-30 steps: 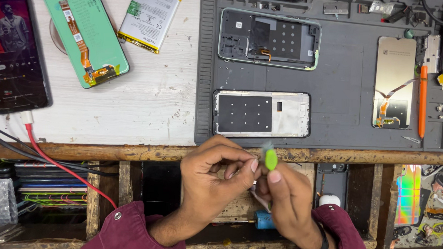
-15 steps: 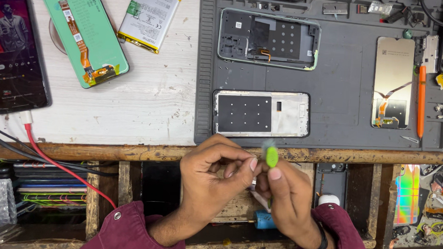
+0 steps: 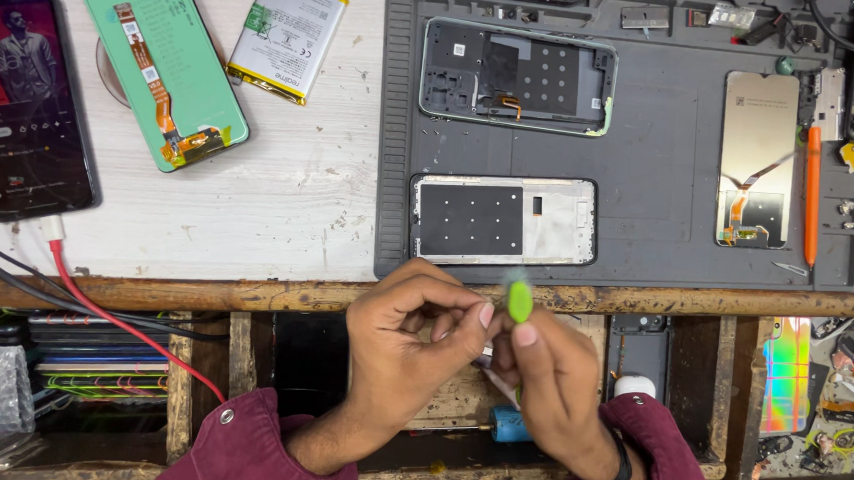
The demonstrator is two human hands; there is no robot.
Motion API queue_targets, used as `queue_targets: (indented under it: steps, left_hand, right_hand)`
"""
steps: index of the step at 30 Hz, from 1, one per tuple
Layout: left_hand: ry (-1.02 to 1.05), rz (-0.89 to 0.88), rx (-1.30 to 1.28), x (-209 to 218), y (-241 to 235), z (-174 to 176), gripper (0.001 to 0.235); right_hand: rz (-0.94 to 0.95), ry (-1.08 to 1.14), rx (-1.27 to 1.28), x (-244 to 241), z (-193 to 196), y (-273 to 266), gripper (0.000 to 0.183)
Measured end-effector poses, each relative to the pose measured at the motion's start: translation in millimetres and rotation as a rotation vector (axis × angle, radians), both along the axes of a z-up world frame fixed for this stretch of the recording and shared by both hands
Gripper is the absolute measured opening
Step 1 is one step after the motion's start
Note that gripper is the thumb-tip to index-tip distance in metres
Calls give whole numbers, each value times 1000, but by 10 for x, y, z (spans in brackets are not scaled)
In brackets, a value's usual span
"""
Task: The person cleans the back of a disassembled smartphone using a cloth, a toothbrush, and a small brush. They wipe the surface, scrub with the toothbrush, and then use the brush to remove debris from the phone's back panel.
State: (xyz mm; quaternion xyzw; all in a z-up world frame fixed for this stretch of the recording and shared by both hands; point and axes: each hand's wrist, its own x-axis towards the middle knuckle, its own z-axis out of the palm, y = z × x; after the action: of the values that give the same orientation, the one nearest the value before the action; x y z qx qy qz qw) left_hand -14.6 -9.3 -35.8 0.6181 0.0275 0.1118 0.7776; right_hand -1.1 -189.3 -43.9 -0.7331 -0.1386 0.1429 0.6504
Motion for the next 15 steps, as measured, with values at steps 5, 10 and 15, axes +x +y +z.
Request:
queue_targets:
  steps: [5, 10, 15]
  left_hand:
    - [5, -6, -42, 6, -8, -1, 9]
    - [28, 8, -33, 0, -14, -14, 9]
    - [29, 7, -30, -8, -10, -25, 9]
  right_hand:
    - [40, -40, 26, 23, 37, 5, 41]
    - [-33, 16, 33, 21, 30, -12, 44]
    - [8, 106, 103, 3, -40, -33, 41]
